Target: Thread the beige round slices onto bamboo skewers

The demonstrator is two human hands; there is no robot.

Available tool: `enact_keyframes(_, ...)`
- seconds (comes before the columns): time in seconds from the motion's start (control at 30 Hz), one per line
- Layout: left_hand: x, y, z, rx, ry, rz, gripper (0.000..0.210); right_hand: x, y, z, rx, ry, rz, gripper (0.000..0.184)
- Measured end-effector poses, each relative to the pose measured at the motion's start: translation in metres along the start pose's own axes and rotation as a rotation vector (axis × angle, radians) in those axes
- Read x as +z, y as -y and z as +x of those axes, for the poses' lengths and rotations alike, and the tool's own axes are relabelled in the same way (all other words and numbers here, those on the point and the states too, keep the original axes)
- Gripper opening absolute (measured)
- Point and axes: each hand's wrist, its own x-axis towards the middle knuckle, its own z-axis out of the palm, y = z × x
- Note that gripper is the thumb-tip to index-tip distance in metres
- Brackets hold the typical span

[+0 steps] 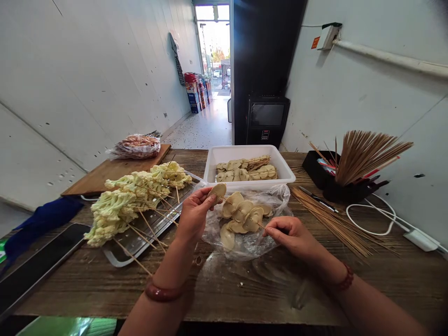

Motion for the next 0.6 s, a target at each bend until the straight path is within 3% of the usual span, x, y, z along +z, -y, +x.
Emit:
enact_keyframes(0.13,0.001,0.0,-0.001,0.017,0.02,0.043,0.031,-0.004,0.001,-0.001,0.038,-0.023,0.07,0.03)
enact_keyframes(0.2,0.002,0.0,-0.003,0.018,0.088,0.092,0.031,-0.008,0.002,-0.002,0.053,-0.047,0.14,0.031)
enact_keyframes(0.43,0.02,0.015,-0.025,-0.177,0.674,0.488,0.02,-0.017,0.003,0.0,0.079,-0.133,0.329,0.031)
enact_keyframes(0.53,0.028,0.024,-0.034,0.021,0.908,0.761,0.014,-0.017,0.003,0.001,0.078,-0.132,0.328,0.032)
enact_keyframes(0.6,0.03,0.028,-0.035,0.201,0.98,0.904,0.014,-0.017,0.004,0.001,0.078,-0.137,0.315,0.032)
